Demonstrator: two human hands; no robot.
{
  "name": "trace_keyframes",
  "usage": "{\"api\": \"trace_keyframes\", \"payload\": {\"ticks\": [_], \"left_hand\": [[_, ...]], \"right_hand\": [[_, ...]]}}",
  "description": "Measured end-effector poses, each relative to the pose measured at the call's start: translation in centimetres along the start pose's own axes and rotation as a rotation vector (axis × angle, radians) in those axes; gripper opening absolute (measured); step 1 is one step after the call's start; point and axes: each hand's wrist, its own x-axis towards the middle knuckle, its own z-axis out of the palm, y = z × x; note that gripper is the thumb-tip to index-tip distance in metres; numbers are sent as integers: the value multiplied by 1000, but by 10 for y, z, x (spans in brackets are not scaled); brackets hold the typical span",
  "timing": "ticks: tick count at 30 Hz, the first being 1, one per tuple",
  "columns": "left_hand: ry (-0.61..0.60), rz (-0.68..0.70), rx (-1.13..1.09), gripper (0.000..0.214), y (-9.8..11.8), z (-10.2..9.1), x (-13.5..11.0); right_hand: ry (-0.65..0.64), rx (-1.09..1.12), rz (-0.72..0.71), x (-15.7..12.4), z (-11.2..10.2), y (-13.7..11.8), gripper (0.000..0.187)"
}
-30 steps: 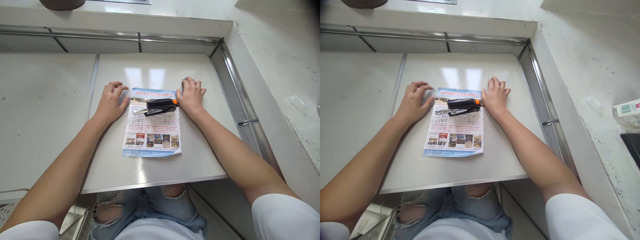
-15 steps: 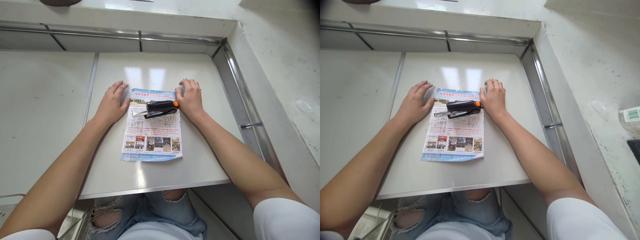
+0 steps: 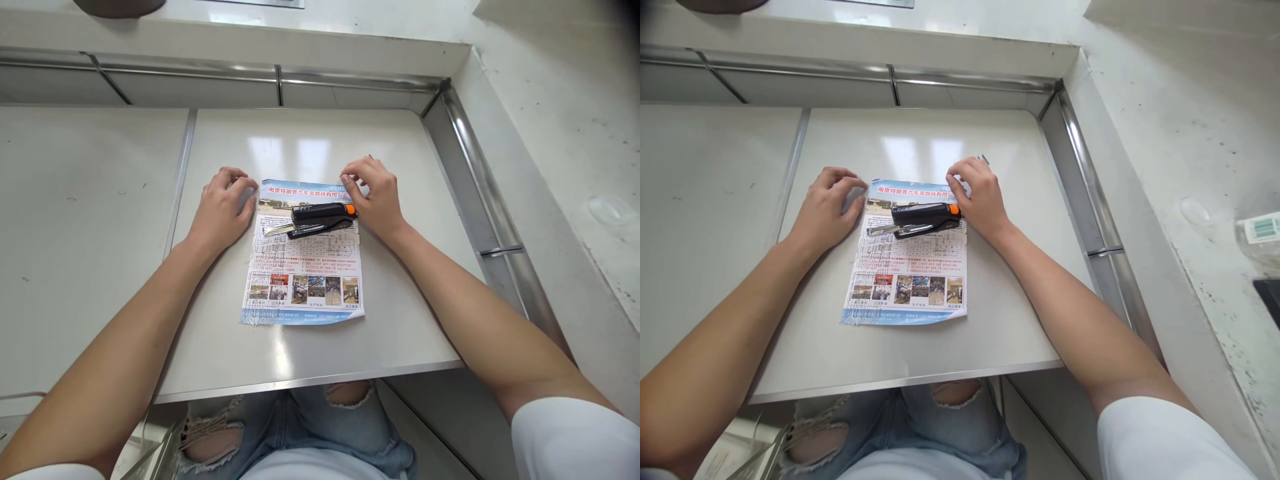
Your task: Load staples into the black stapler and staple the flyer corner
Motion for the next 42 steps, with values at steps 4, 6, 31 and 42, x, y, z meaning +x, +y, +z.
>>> {"api": "trace_keyframes", "payload": {"ticks": [4,6,31,42], "left_hand": [[35,-8,-24,14,-2,-3,0],[53,-7,-40,14,-3,-3,-1],[90,182,-127,19,28,-14,-8],[41,175,-250,6,39,-18,-14]], "right_hand": [[-132,177,-139,-1,-4,-3,51],[-235,225,-262,-2,-4,-5,51],[-342,174,-383,-4,2,-6,29],[-346,178,-378,-4,3,-5,26]]}}
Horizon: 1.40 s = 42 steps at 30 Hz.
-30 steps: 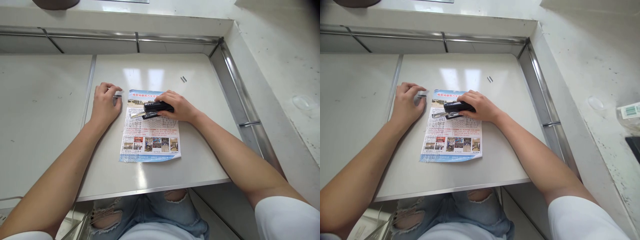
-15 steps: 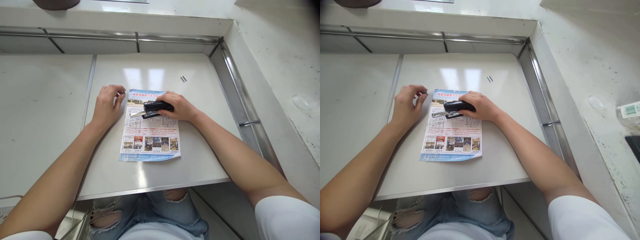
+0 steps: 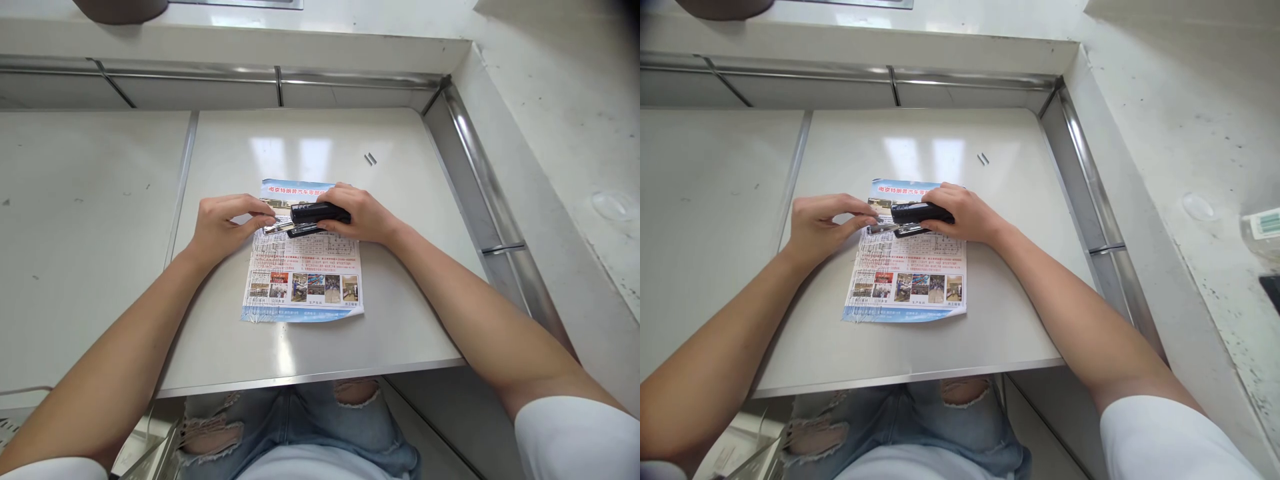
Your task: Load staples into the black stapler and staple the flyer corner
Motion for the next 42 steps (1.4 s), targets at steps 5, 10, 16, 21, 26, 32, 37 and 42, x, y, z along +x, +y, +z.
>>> {"api": "trace_keyframes", "payload": {"ticks": [5,10,16,21,26,32,37,42], "left_hand": [[-14,11,-99,2,1,1,1],[-25,-17,-98,2,2,3,0],[-38,-31,-119,6,11,6,3],[-75,-75,-107,9,13,7,3],[-99,-128,-118,5,13,8,1],[-158,-115,-132,7,15,7,1],[-228,-89,-153,7,16,7,2],[-222,-80,-139,5,15,8,2]], "right_hand": [[3,-3,-2,0,0,0,24],[13,-5,-4,0,1,2,25],[20,-6,0,0,1,1,26],[23,-15,3,-1,2,2,26],[18,-19,8,0,2,2,26],[17,-18,12,-1,2,2,27],[20,-22,11,-1,2,2,28],[21,-26,8,-1,2,2,27]]}}
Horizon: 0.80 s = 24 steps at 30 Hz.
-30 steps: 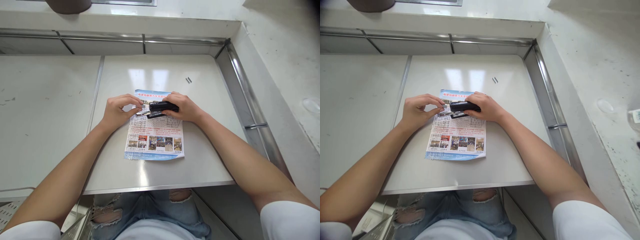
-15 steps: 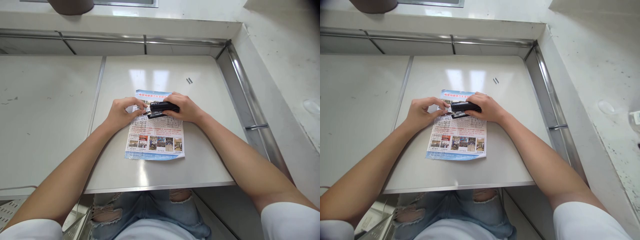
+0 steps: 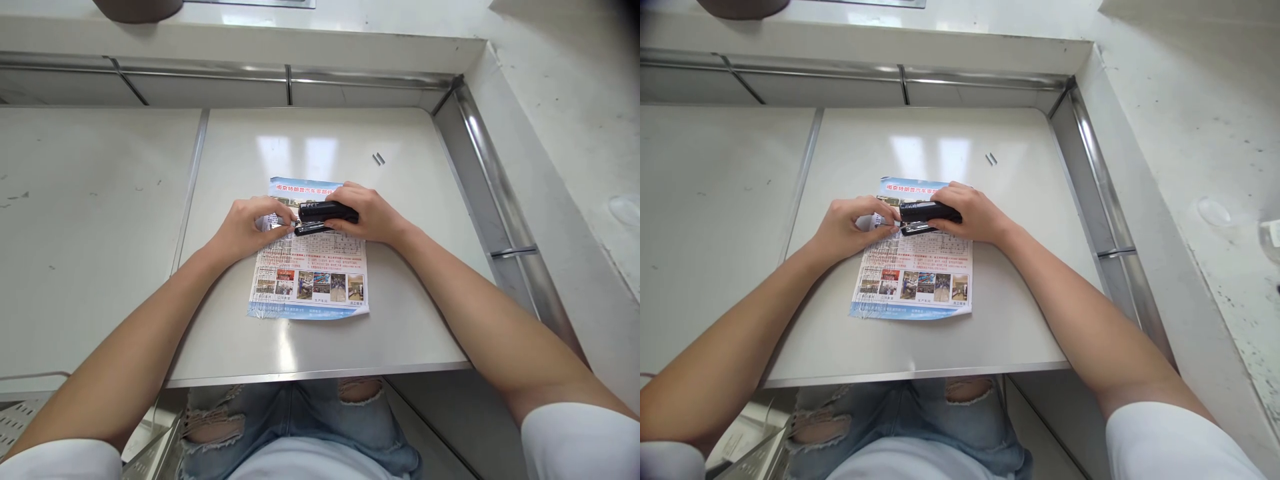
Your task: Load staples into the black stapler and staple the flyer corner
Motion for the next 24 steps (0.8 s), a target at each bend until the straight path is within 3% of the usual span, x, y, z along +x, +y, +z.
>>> {"api": "trace_keyframes", "payload": {"ticks": [24], "left_hand": [[5,-13,73,7,1,2,3]], "right_hand": [[-12,4,11,1,-1,-1,26]]}}
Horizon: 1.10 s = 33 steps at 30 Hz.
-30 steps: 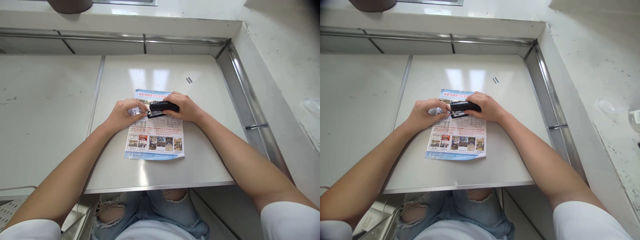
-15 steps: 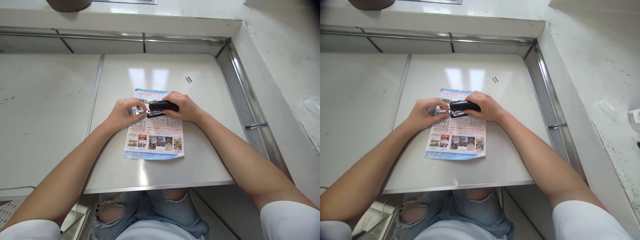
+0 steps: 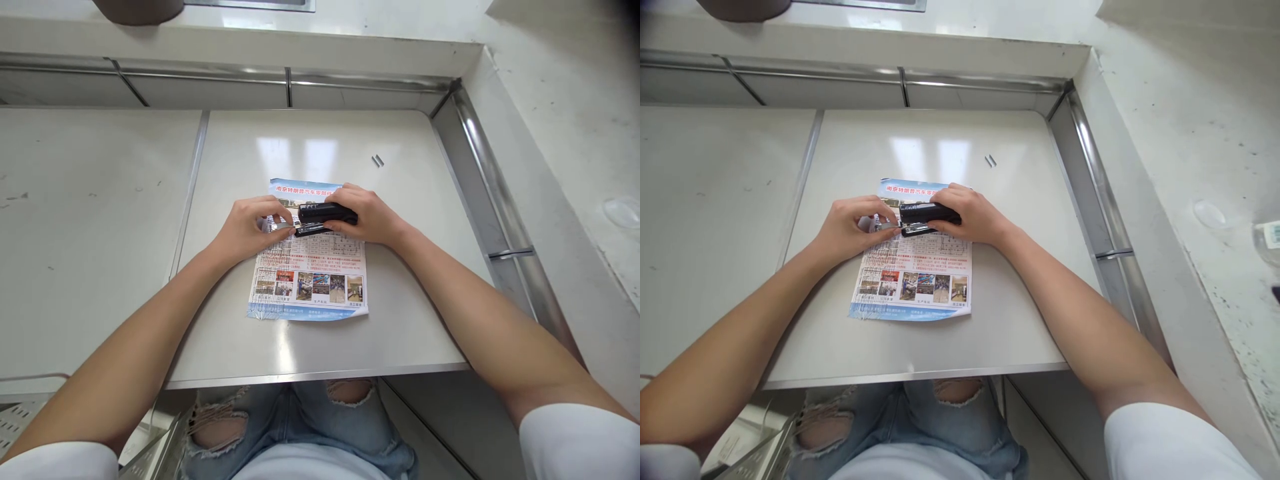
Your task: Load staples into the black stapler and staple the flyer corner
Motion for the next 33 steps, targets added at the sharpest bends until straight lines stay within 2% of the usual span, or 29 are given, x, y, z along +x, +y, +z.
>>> {"api": "trace_keyframes", "payload": {"ticks": [21,33], "left_hand": [[14,27,-6,6,-4,1,-2],[15,135,49,8,-11,1,-4]], "right_hand": [[2,10,3,-1,1,1,28],[-1,0,-11,-1,0,0,26]]}}
